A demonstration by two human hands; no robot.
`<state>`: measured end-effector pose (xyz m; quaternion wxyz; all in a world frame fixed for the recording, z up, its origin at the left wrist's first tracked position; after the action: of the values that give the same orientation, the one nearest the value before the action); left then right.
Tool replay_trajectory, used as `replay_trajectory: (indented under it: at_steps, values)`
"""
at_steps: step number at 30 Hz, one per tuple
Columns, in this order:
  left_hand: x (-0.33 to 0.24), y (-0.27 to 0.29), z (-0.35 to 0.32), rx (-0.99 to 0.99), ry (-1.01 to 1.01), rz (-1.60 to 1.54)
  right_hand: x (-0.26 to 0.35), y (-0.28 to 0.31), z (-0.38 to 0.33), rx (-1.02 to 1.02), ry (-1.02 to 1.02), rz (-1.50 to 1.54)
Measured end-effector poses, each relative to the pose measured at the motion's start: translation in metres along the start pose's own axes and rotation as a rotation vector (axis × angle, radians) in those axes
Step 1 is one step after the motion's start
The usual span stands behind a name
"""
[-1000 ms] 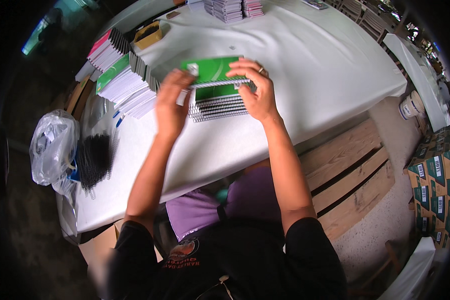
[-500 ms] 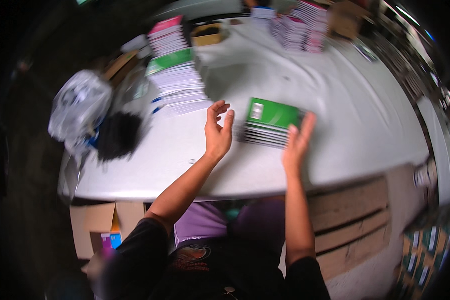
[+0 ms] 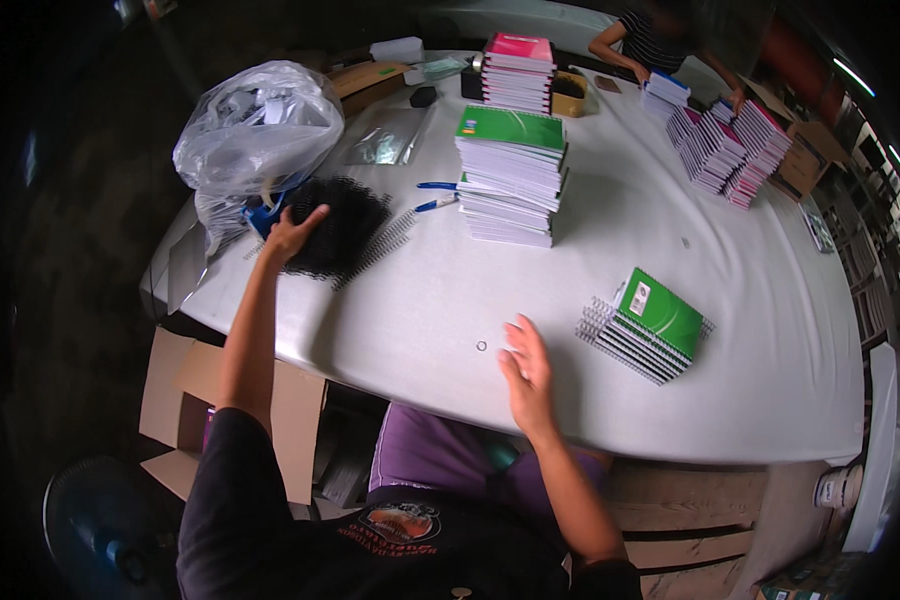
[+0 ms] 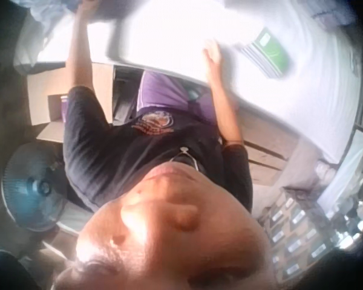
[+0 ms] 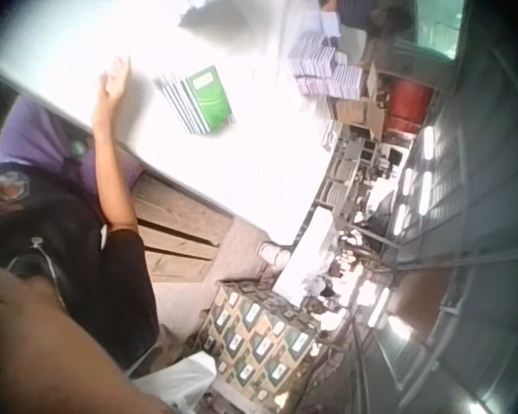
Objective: The person assembles spiral-bound notebooks by hand at a table. They pick up a green notebook cover, insert a metal spiral binding into the holes, and place the completed notebook onto a growing stack. The process is repeated continuously with multiple notebooks.
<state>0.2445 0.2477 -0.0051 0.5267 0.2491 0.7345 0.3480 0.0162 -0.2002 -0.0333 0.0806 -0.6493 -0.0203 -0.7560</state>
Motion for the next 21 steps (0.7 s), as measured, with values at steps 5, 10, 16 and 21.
replay_trajectory:
  at_steps: [5,10,16,21]
  values:
    - [-0.064,-0.046,-0.065,0.127,-0.136,0.13,-0.027,-0.077,0.077,0.188,-0.151,0.208]
    - [-0.096,-0.062,-0.104,0.148,-0.338,0.314,-0.043,-0.149,0.12,0.216,-0.155,0.285]
    - [-0.133,-0.031,-0.101,-0.346,-0.474,0.546,-0.038,-0.181,0.14,0.539,-0.188,0.194]
    - [-0.138,0.001,-0.091,-0.394,-0.478,0.469,0.107,-0.078,0.15,-0.133,0.592,-0.578]
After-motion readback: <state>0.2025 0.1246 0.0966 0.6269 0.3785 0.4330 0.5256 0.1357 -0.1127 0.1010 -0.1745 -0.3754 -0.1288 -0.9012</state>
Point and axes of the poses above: each hand's wrist, its own z-axis towards the middle knuckle, its own y-axis out of the back of the hand, x = y × z, the point moved 9 cm from there along z, towards the middle knuckle, and after that the axes turned 11 degrees about x, right-handed, at the moved point
